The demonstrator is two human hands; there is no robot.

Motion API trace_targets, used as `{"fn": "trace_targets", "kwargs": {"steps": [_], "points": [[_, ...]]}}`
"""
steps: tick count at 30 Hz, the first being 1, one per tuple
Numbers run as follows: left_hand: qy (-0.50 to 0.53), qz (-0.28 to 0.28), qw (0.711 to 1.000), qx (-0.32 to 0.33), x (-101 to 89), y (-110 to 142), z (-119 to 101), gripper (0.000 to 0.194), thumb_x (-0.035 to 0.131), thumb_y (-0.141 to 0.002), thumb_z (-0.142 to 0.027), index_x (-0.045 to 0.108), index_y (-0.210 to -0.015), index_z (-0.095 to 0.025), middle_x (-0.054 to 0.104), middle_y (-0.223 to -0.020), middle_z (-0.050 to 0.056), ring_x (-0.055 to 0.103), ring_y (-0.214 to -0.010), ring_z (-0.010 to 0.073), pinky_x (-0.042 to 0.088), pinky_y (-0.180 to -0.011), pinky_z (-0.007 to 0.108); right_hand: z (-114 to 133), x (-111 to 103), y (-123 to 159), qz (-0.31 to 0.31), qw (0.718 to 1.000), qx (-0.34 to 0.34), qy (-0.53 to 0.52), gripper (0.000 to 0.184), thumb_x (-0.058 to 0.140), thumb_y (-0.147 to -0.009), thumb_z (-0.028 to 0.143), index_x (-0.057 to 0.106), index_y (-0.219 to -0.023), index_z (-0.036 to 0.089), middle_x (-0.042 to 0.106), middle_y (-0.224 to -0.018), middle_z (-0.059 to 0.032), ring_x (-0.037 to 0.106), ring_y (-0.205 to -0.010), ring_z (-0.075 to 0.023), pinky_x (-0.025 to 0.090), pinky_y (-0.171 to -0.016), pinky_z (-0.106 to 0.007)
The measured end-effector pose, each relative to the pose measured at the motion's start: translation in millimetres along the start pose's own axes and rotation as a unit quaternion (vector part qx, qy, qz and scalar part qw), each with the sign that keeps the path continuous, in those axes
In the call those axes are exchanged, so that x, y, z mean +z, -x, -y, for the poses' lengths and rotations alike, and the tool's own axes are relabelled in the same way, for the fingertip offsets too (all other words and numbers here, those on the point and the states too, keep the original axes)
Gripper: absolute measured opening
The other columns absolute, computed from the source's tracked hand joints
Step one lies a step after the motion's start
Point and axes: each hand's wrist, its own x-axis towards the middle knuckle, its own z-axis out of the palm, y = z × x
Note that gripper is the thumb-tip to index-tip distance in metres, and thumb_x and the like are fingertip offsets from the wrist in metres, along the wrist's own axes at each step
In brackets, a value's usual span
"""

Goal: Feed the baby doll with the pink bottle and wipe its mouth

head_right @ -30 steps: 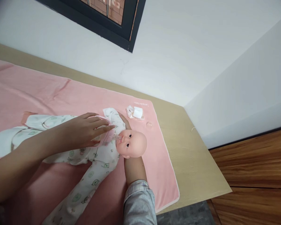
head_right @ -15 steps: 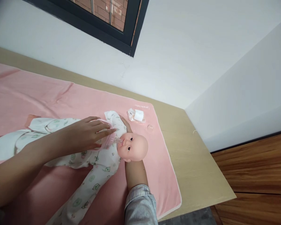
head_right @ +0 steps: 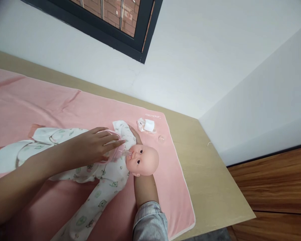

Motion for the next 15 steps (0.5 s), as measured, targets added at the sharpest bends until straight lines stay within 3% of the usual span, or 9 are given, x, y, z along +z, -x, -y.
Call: {"fn": "trace_targets", "kwargs": {"steps": [2,3,7,10,15], "points": [[-0.001,0.002,1.0,-0.003,0.2,0.7,-0.5,0.06,0.075,-0.081,-0.03,0.055,-0.136,-0.019,0.062,-0.125,0.01,0.06,-0.109,0.0278,0.044,-0.098,0.043,0.4,-4.3,-6.9,0.1,0.994,0.047,0.012,0.025,0.057,-0.089,0.026,0.068,-0.074,0.01,0.068,-0.089,-0.0071,0.064,-0.112,-0.028,0.048,-0.1,-0.048],[0.0,0.003,1.0,-0.004,0.2,0.8,-0.7,0.061,0.075,-0.081,-0.03,0.055,-0.137,-0.019,0.062,-0.125,0.01,0.059,-0.109,0.0278,0.044,-0.098,0.043,0.5,-6.1,-9.6,0.115,0.992,0.046,0.005,0.027,0.054,-0.091,0.026,0.067,-0.074,0.01,0.068,-0.087,-0.0064,0.063,-0.113,-0.0277,0.045,-0.102,-0.049],[0.002,0.007,1.0,-0.006,1.0,0.0,-0.6,0.062,0.076,-0.08,-0.031,0.054,-0.137,-0.019,0.062,-0.126,0.01,0.059,-0.11,0.0278,0.044,-0.098,0.043,1.0,-7.8,-13.1,0.109,0.993,0.045,-0.028,0.026,0.054,-0.09,0.023,0.067,-0.069,0.012,0.068,-0.085,-0.0061,0.06,-0.119,-0.0281,0.038,-0.109,-0.051],[0.001,0.004,1.0,-0.003,2.0,-0.5,0.2,0.06,0.075,-0.081,-0.032,0.055,-0.137,-0.019,0.062,-0.126,0.011,0.059,-0.111,0.028,0.043,-0.099,0.043,1.3,-7.9,-14.6,0.102,0.992,0.066,-0.014,0.026,0.058,-0.088,0.023,0.067,-0.066,0.012,0.068,-0.085,-0.0074,0.063,-0.114,-0.0292,0.042,-0.105,-0.051],[0.001,0.003,1.0,0.001,1.8,1.0,0.1,0.062,0.075,-0.082,-0.034,0.053,-0.138,-0.018,0.062,-0.126,0.011,0.059,-0.112,0.0277,0.042,-0.099,0.043,0.4,-11.1,-20.1,0.134,0.991,0.022,0.013,0.028,0.054,-0.091,0.024,0.068,-0.071,0.012,0.069,-0.083,-0.0046,0.067,-0.106,-0.026,0.044,-0.104,-0.051]]}}
